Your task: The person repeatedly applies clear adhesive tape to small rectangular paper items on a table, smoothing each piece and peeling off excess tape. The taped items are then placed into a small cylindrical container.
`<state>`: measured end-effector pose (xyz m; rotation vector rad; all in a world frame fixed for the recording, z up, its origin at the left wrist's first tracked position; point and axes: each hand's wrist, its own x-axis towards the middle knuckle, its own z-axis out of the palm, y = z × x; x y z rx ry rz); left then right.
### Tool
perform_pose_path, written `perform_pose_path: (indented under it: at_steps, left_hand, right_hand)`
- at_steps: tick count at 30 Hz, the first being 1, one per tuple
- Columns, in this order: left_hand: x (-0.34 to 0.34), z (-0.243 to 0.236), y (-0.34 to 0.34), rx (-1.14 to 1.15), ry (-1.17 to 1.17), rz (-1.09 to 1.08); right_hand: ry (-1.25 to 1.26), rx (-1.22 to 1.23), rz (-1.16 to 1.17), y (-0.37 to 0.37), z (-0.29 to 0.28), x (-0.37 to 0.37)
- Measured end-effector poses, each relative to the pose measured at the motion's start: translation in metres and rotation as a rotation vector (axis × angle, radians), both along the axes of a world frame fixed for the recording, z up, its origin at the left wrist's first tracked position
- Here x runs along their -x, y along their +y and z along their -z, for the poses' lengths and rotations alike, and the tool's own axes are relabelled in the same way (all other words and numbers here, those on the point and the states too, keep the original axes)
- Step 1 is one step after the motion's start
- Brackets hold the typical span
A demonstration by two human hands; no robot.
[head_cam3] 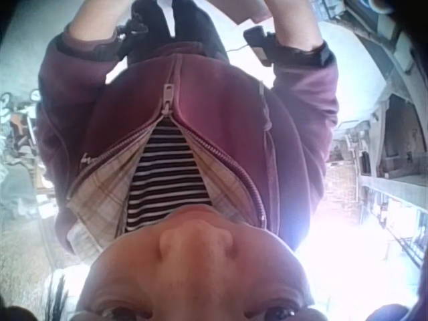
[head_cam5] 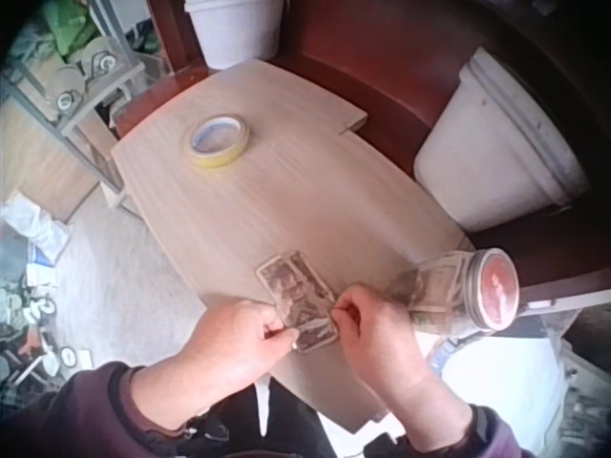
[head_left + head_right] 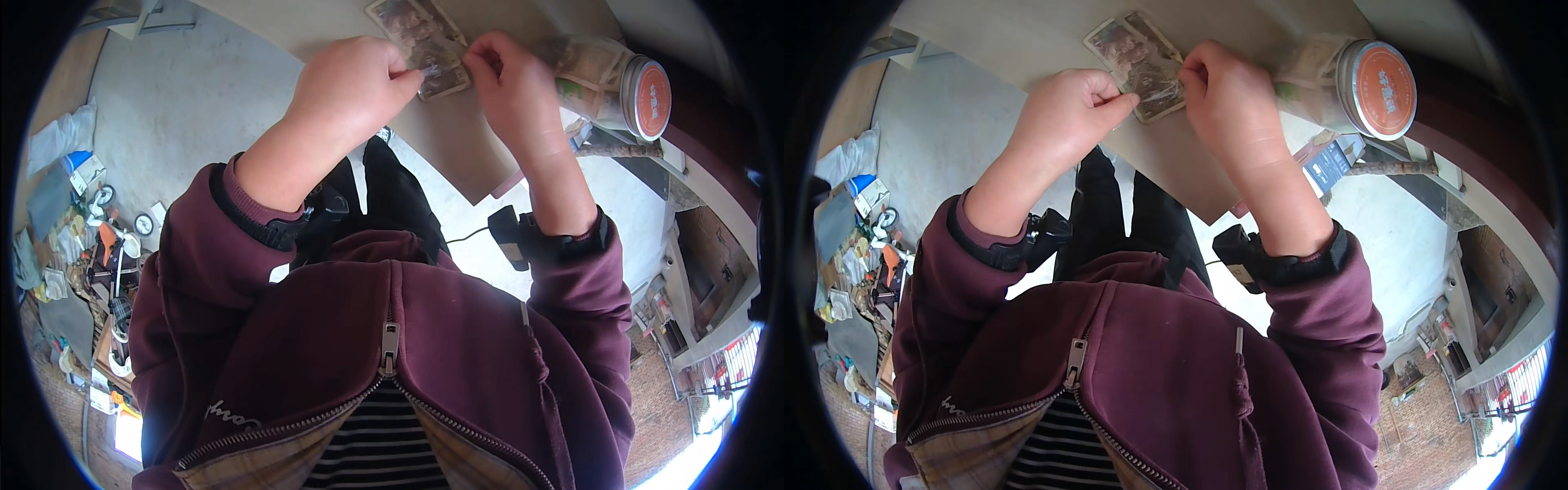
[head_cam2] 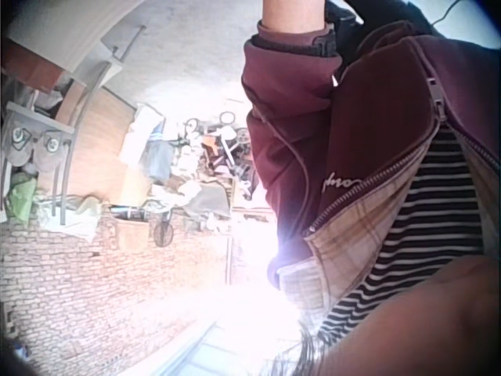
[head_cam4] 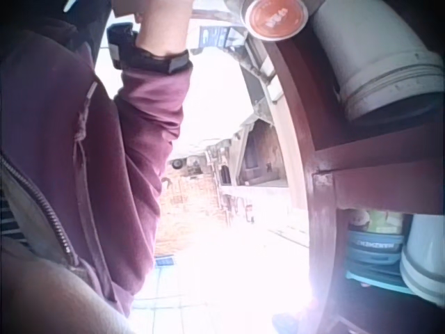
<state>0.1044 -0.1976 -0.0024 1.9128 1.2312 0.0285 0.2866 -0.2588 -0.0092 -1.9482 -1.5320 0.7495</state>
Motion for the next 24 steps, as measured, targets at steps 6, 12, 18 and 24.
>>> perform_pose_path:
  at_steps: [6,12,18,24]
  left_hand:
    - [-0.002,0.006,-0.004,-0.197,0.061,0.075]
    - [0.001,0.007,-0.003,-0.38,0.139,0.171]
    - [0.004,0.004,0.003,-0.395,0.184,0.206]
    - [0.012,0.002,0.0,-0.366,0.109,0.158]
  right_hand:
    - [-0.174,-0.045,-0.07,0.002,0.008,0.002]
    - [-0.273,-0.109,-0.068,0.001,0.011,0.008]
    - [-0.259,-0.144,-0.076,-0.002,0.008,0.007]
    - [-0.057,-0.152,-0.053,-0.002,0.006,0.005]
